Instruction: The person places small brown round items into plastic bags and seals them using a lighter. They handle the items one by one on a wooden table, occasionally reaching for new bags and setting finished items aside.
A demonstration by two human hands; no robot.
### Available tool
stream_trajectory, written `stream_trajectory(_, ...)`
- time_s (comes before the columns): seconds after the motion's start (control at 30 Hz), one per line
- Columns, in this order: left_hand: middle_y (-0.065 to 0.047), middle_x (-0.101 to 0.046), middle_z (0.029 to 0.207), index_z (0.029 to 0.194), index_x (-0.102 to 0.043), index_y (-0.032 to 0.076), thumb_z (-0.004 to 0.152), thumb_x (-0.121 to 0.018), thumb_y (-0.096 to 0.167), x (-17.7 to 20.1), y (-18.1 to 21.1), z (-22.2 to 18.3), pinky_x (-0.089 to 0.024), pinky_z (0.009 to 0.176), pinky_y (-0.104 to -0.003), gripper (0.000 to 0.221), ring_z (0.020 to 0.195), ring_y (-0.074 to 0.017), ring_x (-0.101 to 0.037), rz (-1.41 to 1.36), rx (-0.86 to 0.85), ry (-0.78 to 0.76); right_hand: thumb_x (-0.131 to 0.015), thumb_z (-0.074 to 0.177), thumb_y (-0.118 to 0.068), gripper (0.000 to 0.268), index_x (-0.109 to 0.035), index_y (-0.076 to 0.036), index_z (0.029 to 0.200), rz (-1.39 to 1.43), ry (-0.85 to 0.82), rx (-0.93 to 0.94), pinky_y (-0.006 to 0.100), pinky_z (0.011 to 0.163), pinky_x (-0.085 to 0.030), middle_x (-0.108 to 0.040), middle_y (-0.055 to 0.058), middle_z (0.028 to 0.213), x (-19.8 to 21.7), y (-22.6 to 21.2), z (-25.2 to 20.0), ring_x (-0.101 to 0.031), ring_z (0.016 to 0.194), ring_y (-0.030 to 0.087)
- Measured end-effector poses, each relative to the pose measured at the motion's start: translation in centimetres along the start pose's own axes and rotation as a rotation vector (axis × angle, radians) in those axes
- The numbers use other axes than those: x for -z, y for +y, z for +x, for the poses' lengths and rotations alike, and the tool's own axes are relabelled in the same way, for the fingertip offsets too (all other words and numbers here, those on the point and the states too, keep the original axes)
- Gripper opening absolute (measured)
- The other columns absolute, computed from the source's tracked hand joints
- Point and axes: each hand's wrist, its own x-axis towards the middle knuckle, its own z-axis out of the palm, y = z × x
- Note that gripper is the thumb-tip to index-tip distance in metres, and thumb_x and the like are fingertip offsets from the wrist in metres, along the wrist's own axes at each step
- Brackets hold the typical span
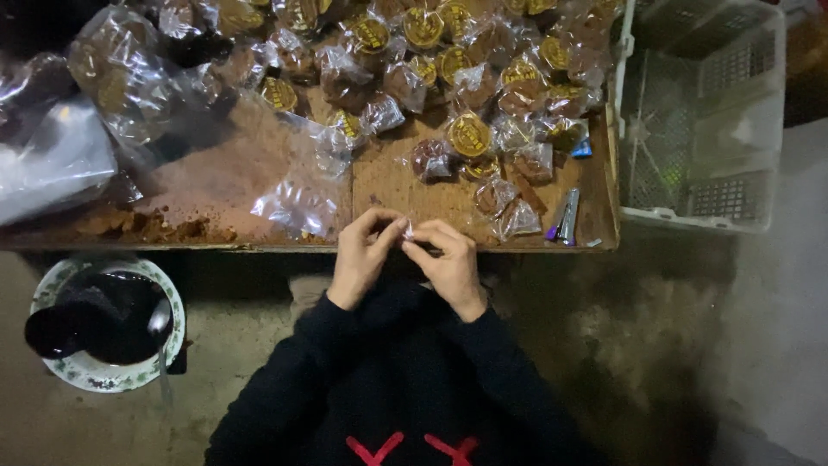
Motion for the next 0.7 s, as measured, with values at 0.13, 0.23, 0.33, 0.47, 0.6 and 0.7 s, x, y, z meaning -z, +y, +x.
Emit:
stream_trajectory(0.13,-0.018,-0.075,0.085,0.109,-0.073,0.008,0.09,-0.082,0.021,0.0,2.8,-0.4,-0.058,0.08,-0.047,0.024,0.088,-0.0384,-0.074,0.187,0.018,0.062,-0.081,0.08,0.001,0.013,-0.077,-0.006,0.09,-0.117,0.099,0.126,0.039,0.079,-0.061,-0.075,0.008,0.109,0.3,-2.6,-0.5,-0.076,0.093,0.03)
stream_trajectory(0.23,-0.017,-0.067,0.085,0.093,-0.074,0.009,0.085,-0.084,0.024,1.2,3.3,0.1,-0.056,0.078,-0.049,0.02,0.087,-0.0417,-0.068,0.365,-0.061,-0.024,-0.081,0.079,0.004,0.014,-0.077,-0.005,0.089,-0.055,0.081,0.134,0.04,0.08,-0.062,-0.075,0.009,0.109,0.5,-0.8,-1.0,-0.076,0.094,0.031)
stream_trajectory(0.33,-0.017,-0.059,0.09,0.089,-0.076,0.008,0.087,-0.082,0.028,2.6,4.4,0.1,-0.053,0.078,-0.048,0.022,0.086,-0.0432,-0.062,0.361,-0.143,-0.177,-0.084,0.078,0.001,0.022,-0.077,-0.01,0.096,0.07,0.083,-0.046,0.035,0.08,-0.061,-0.078,0.005,0.094,0.5,0.9,-1.1,-0.076,0.088,0.022)
stream_trajectory(0.47,-0.013,-0.061,0.09,0.101,-0.076,0.009,0.083,-0.085,0.023,3.2,2.2,-0.3,-0.054,0.072,-0.045,0.025,0.081,-0.0365,-0.066,0.278,-0.149,-0.288,-0.089,0.078,-0.005,0.041,-0.075,-0.011,0.115,0.177,0.141,-0.209,0.03,0.081,-0.059,-0.077,0.005,0.086,0.4,-0.6,-0.5,-0.069,0.085,0.01)
stream_trajectory(0.6,-0.002,-0.07,0.095,0.095,-0.079,0.015,0.085,-0.086,0.024,1.8,1.1,-1.0,-0.052,0.069,-0.029,0.016,0.077,-0.0172,-0.065,0.135,-0.103,-0.134,-0.087,0.082,-0.011,0.028,-0.078,-0.014,0.109,0.142,0.138,-0.205,0.026,0.074,-0.058,-0.078,0.001,0.079,-0.3,-0.2,-0.1,-0.068,0.077,0.007)
stream_trajectory(0.7,-0.01,-0.073,0.096,0.087,-0.079,0.006,0.088,-0.083,0.017,1.5,1.3,-1.2,-0.057,0.068,-0.03,0.012,0.078,-0.0191,-0.07,-0.008,0.037,-0.042,-0.087,0.084,-0.015,0.02,-0.08,-0.016,0.102,-0.038,0.177,-0.124,0.029,0.064,-0.058,-0.077,0.003,0.075,-0.2,-0.5,0.1,-0.073,0.071,0.018)
